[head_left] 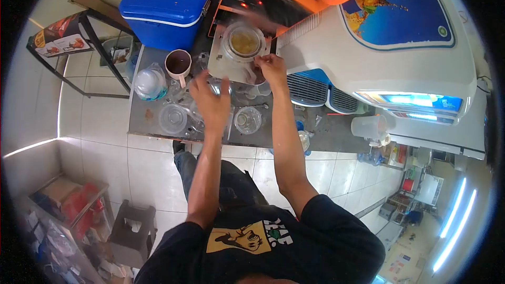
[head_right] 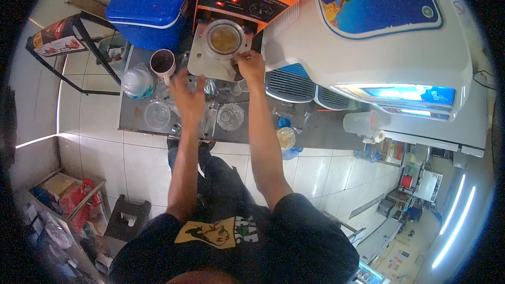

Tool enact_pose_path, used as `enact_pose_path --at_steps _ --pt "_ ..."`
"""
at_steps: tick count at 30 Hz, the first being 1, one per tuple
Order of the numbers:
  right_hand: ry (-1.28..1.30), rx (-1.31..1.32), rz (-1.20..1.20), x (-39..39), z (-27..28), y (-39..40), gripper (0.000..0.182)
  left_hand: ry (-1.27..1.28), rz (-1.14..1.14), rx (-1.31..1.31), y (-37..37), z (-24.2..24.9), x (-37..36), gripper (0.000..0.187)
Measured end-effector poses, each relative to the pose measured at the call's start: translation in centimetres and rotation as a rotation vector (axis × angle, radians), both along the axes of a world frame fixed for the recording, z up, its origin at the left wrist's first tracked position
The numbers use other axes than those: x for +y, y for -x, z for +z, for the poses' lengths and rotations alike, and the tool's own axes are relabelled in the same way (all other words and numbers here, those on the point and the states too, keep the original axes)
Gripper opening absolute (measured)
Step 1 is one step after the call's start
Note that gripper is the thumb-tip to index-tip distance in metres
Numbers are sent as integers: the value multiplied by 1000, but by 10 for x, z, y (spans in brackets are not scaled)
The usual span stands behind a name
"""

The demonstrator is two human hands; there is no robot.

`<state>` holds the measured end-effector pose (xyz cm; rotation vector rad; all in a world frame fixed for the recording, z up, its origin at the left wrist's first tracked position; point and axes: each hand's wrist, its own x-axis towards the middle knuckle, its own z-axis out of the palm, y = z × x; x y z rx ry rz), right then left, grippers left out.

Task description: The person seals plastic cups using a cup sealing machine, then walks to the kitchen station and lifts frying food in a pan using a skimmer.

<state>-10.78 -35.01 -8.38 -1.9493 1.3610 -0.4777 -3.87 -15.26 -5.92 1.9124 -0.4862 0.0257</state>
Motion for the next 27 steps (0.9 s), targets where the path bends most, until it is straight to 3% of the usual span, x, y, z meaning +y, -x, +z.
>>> enact_pose_path --at_steps 1,2,4,7,10,13,16,19,22,26,27 --pt "18 -5 -6 1 -3 1 30 -46 47 -189 -14 -1 -10 48" --pt "12 -4 -10 4 -2 2 30 -50 42 -188 -21 -7 -18 48" --pt "-48 -83 -31 7 3 -1 29 -88 -54 125 -34 -20 -32 45" --pt "-142 -186 8 -6 -24 2 27 -222 -51 93 -43 -25 -33 39" --pt "-247 -208 -43 0 2 0 27 -232 -62 -90 -41 -16 -31 34" --pt "-359 -340 -57 4 22 -3 24 -368 -163 -116 -45 -27 -35 36" --pt "-479 -349 -111 9 39 -7 22 -397 -126 -45 -42 3 -36 34" --pt "-596 -402 -100 22 52 -7 18 -181 -83 38 -46 -2 -45 30" --pt "-447 -345 37 6 -4 3 19 -269 -200 189 -49 -1 -49 27" --pt "-334 -278 56 17 11 2 18 -325 -189 147 -53 -8 -56 24" --pt "-428 -321 50 16 15 3 17 -205 -217 144 -56 -6 -57 23"
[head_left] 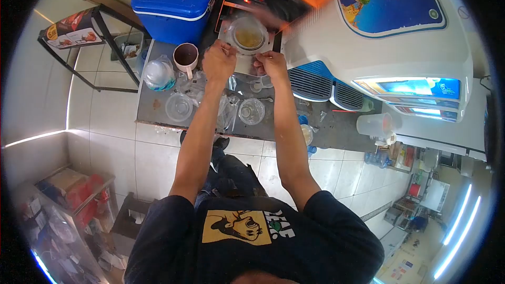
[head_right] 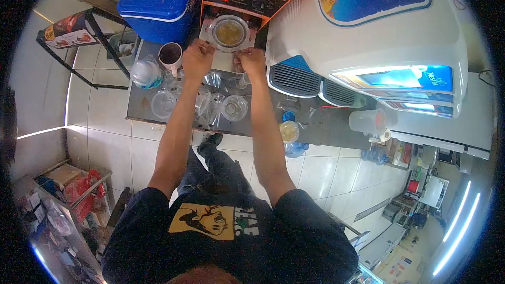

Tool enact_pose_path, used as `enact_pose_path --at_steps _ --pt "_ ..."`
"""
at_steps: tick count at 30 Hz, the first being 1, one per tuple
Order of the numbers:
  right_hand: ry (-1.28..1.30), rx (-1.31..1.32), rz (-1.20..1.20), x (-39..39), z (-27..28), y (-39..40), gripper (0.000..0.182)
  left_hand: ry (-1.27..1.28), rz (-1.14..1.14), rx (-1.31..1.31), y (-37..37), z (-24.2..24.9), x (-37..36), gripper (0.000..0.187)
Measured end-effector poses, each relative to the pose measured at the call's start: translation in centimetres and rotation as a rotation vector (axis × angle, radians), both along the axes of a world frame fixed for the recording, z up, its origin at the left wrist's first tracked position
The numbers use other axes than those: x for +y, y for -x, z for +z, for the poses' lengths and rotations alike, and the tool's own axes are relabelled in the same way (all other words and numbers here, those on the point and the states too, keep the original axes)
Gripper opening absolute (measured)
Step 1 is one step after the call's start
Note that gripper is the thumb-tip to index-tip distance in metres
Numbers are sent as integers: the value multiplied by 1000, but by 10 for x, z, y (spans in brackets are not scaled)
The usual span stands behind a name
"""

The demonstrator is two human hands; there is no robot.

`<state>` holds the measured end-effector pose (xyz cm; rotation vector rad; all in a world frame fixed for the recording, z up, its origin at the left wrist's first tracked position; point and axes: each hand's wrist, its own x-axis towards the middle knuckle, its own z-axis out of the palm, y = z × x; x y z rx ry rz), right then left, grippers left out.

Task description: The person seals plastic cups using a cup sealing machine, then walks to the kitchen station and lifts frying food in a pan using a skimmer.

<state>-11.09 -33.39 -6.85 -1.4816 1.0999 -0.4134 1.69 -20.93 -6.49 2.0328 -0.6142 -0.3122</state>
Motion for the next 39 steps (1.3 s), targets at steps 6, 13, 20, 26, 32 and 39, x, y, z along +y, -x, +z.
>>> enact_pose_path --at_steps 6,13,20,26,32,39 --pt "-261 -141 -32 -5 9 8 14 267 -65 148 -7 17 -12 15" --pt "-365 -205 -40 -8 23 7 9 371 -62 562 -18 25 -20 15" --pt "-188 -37 -33 3 25 6 16 275 -30 13 13 19 -26 11" --pt "597 333 -7 -5 11 8 24 201 40 -95 35 11 4 18" --pt "644 347 -44 -3 13 -5 30 172 250 -213 -12 24 4 30" --pt "356 52 -236 -10 -27 -12 30 36 -138 -3 -35 10 -26 21"
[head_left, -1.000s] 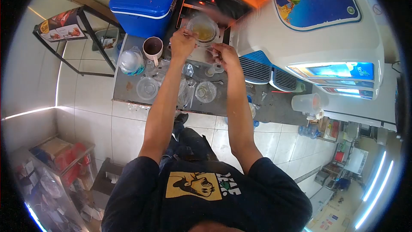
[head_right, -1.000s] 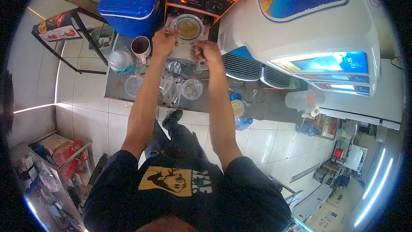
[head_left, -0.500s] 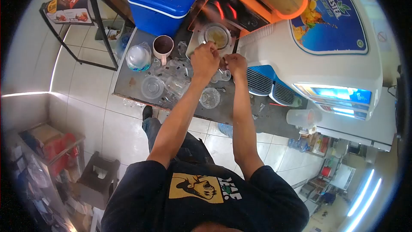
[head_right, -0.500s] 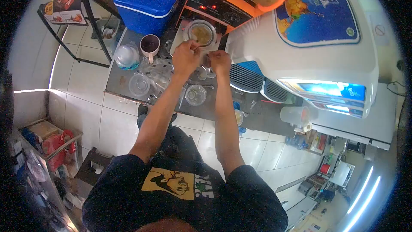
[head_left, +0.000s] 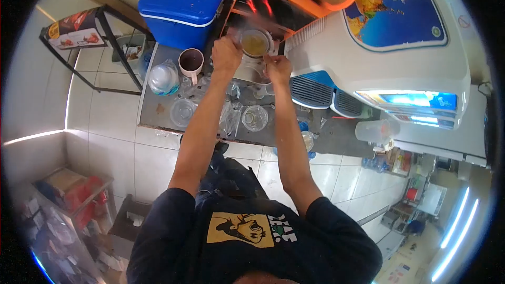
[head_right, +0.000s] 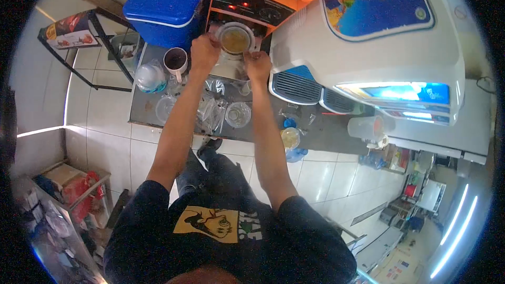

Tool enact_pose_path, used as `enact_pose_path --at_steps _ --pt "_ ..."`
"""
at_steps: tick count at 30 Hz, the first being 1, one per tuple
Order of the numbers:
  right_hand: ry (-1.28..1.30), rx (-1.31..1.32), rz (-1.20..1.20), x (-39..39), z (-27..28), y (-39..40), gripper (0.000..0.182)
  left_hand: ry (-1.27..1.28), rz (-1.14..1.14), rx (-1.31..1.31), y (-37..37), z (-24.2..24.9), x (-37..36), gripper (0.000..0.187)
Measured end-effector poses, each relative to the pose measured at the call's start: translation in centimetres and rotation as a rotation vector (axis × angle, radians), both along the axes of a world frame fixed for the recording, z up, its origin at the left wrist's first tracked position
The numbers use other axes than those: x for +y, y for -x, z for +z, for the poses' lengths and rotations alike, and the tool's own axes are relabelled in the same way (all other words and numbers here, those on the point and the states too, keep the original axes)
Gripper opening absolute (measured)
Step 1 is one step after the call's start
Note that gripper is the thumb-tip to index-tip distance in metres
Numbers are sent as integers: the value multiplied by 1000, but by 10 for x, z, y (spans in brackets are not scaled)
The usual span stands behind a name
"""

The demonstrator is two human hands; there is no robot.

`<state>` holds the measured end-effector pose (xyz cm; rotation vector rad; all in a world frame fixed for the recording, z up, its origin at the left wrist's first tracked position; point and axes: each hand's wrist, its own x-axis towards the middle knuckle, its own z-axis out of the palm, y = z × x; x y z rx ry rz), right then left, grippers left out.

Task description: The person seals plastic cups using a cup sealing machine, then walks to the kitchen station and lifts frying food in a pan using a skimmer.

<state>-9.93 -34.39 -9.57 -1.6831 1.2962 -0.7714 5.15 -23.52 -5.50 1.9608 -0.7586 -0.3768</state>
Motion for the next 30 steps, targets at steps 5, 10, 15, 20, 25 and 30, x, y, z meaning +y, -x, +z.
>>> enact_pose_path --at_steps 5,10,15,20,25,30 --pt "-58 -22 63 -13 15 -5 17 -95 122 -339 8 8 -7 15" --pt "188 102 215 -35 -3 -3 16 -61 13 -184 1 -5 -8 15" --pt "172 72 205 -26 3 0 23 -4 36 -120 -4 0 -5 11" --pt "173 82 34 -27 23 -18 23 152 -131 -201 -6 3 -4 7" --pt "367 173 -39 -28 16 -22 20 250 -176 -261 -8 4 -3 8" --pt "479 107 0 -35 12 -13 15 264 -227 -126 -4 14 1 10"
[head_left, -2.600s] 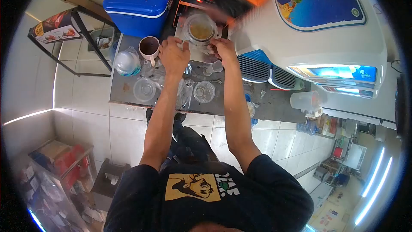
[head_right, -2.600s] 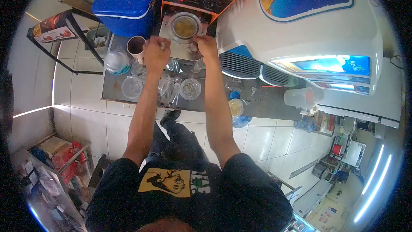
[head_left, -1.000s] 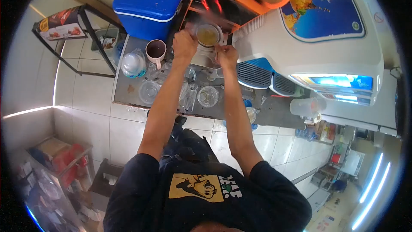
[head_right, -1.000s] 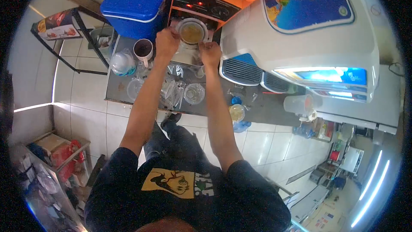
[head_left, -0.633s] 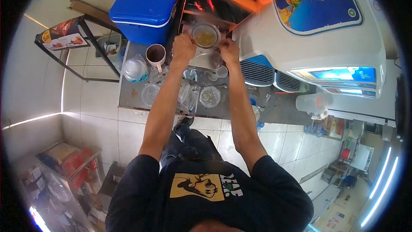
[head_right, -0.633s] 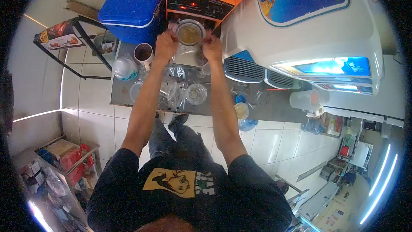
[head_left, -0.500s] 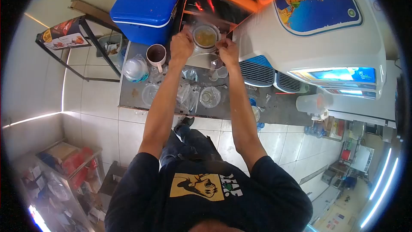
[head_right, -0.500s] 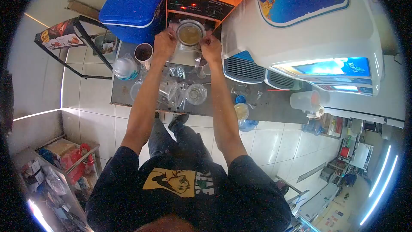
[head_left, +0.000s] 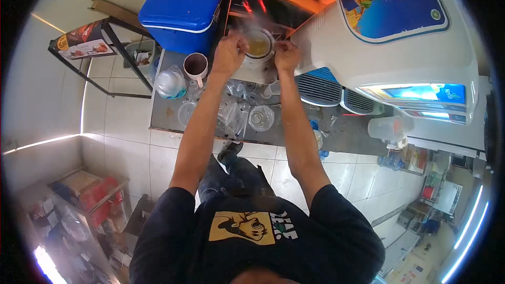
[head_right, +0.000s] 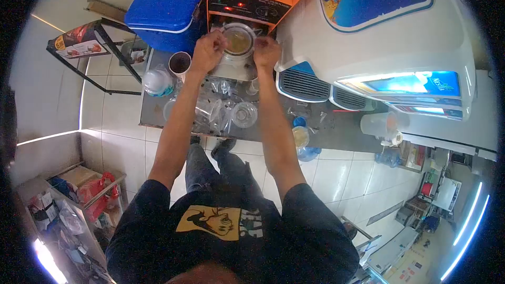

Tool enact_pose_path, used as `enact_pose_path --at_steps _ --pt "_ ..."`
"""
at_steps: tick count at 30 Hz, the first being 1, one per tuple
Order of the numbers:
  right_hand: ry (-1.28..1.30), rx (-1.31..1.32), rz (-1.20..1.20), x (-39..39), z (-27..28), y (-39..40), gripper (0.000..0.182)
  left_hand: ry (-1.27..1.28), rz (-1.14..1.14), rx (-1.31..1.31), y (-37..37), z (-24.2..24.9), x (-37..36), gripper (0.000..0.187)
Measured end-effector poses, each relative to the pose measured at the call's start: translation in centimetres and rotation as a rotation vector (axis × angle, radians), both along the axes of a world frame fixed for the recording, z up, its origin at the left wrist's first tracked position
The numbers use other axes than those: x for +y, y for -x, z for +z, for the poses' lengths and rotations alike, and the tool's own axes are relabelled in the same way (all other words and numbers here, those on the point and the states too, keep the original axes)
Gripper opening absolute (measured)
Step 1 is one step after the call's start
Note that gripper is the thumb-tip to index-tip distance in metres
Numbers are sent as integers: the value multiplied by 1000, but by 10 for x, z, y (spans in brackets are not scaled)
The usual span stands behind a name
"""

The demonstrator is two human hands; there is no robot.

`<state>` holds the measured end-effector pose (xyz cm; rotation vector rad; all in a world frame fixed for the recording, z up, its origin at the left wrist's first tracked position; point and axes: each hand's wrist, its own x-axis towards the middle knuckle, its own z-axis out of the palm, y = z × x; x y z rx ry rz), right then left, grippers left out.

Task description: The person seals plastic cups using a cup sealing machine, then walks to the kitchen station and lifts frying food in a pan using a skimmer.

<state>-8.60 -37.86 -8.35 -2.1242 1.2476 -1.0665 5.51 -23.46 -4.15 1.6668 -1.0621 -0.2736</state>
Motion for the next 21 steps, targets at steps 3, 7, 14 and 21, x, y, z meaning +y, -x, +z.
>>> enact_pose_path --at_steps 3,7,14,21 --pt "-96 -158 67 -6 -8 -1 13 -20 -6 -95 -2 -3 4 11" --pt "-460 -321 60 -3 -33 1 13 -29 84 -93 5 -7 13 18" --pt "-288 -103 171 8 -38 8 14 -159 75 87 3 -24 16 27" --pt "-386 -110 40 1 -57 8 26 -206 120 64 7 -30 17 20"
